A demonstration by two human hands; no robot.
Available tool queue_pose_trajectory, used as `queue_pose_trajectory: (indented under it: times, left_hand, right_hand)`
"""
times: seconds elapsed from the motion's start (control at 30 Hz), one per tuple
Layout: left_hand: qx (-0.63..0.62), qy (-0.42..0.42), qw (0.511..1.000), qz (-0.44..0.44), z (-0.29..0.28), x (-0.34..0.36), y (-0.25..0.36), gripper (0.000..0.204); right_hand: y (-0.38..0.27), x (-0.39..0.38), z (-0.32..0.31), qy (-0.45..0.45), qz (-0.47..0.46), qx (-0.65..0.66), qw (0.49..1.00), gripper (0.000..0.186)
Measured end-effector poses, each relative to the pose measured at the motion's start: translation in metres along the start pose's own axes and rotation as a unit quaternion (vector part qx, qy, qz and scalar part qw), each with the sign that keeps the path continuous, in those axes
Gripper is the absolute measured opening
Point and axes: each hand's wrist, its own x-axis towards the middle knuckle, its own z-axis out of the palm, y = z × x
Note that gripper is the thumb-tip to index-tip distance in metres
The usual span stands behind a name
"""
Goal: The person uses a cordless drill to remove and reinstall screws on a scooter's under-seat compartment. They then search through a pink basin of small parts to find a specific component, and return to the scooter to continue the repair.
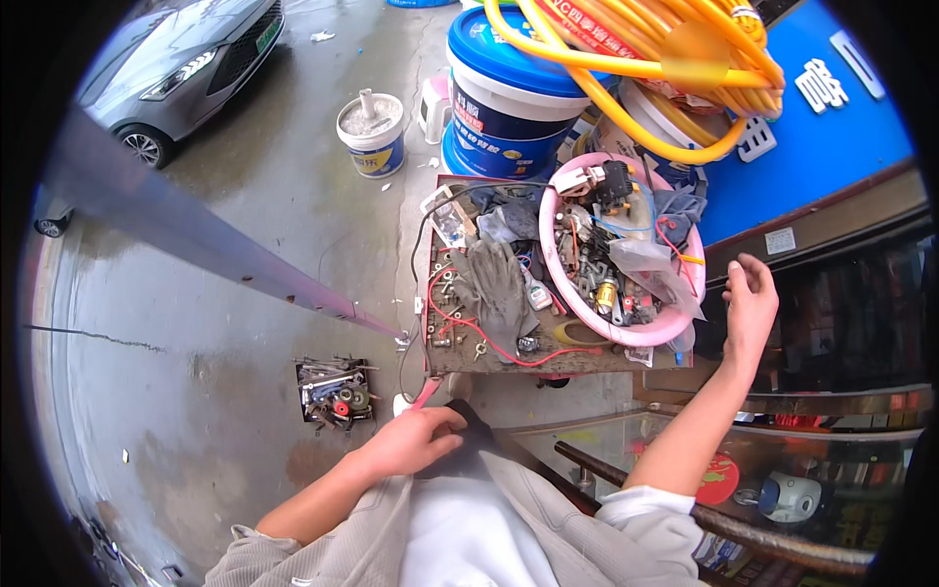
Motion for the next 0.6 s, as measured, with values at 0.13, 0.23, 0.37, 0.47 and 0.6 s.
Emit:
queue_pose_trajectory:
  times: [0.13,0.23,0.37,0.47,0.6]
  left_hand:
    - [-0.023,0.067,0.997,-0.023,-0.022,-0.002,-0.007,0.033]
    - [-0.043,0.105,0.991,-0.073,-0.033,-0.001,-0.008,0.033]
    - [-0.046,0.128,0.982,-0.135,-0.035,0.019,0.0,0.035]
    - [-0.02,0.146,0.98,-0.136,-0.034,0.033,0.018,0.034]
    - [-0.028,0.121,0.985,-0.124,-0.035,0.079,0.038,0.033]
  right_hand:
    - [0.001,0.032,0.039,-0.256,-0.053,-0.129,0.956,0.064]
    - [0.022,0.036,0.067,-0.431,-0.064,-0.229,0.87,0.094]
    - [0.096,0.035,0.077,-0.423,-0.135,-0.273,0.853,0.112]
    - [0.106,0.028,0.092,-0.347,-0.198,-0.266,0.878,0.097]
    - [0.11,0.063,0.093,-0.373,-0.123,-0.231,0.89,0.061]
